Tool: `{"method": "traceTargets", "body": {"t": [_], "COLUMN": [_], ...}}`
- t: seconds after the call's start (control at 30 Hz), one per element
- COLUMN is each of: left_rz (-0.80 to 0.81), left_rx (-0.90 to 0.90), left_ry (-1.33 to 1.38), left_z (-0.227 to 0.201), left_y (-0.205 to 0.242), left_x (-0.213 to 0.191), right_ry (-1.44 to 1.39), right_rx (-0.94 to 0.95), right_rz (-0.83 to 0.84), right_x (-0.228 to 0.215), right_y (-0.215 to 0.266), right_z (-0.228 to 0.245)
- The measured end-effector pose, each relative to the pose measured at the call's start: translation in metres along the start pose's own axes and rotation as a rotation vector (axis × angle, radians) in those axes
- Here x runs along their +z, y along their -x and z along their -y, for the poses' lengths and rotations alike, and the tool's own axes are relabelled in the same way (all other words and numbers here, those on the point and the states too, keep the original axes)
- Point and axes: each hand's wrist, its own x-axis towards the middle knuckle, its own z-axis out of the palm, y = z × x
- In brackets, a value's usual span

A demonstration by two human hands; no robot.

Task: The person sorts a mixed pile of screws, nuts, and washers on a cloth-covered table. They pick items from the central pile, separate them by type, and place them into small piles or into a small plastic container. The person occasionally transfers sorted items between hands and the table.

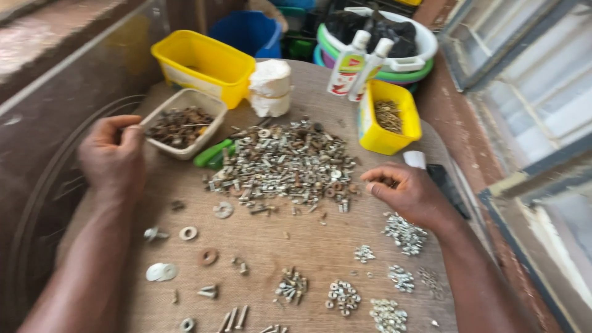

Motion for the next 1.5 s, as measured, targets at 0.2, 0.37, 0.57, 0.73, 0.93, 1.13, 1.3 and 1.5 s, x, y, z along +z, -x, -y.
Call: {"method": "traceTargets", "body": {"t": [0.2,0.37,0.57,0.73,0.93,1.13,1.3,1.5], "left_rz": [0.089,0.194,0.225,0.279,0.506,0.887,0.825,0.824], "left_rx": [0.192,-0.030,0.019,0.330,-0.047,0.098,-0.104,0.196], "left_ry": [-0.129,0.011,-0.006,-0.268,0.257,0.530,-0.162,-0.507], "left_z": [-0.011,-0.018,-0.068,-0.113,-0.164,-0.201,-0.212,-0.146], "left_y": [0.014,0.023,0.031,0.005,-0.045,-0.043,-0.033,-0.030], "left_x": [-0.009,-0.008,-0.011,-0.002,-0.001,0.003,0.007,0.032], "right_ry": [-0.050,0.032,0.122,0.125,0.215,0.205,0.144,0.160], "right_rx": [0.308,0.413,0.335,0.359,0.042,0.076,-0.024,-0.295], "right_rz": [-0.170,-0.133,-0.137,-0.162,-0.289,-0.381,-0.133,0.125], "right_x": [-0.065,-0.064,-0.051,-0.052,-0.034,-0.028,0.001,0.066], "right_y": [0.009,0.007,-0.004,-0.004,-0.016,0.010,0.026,0.003], "right_z": [-0.050,-0.073,-0.099,-0.107,-0.123,-0.071,0.005,0.017]}}
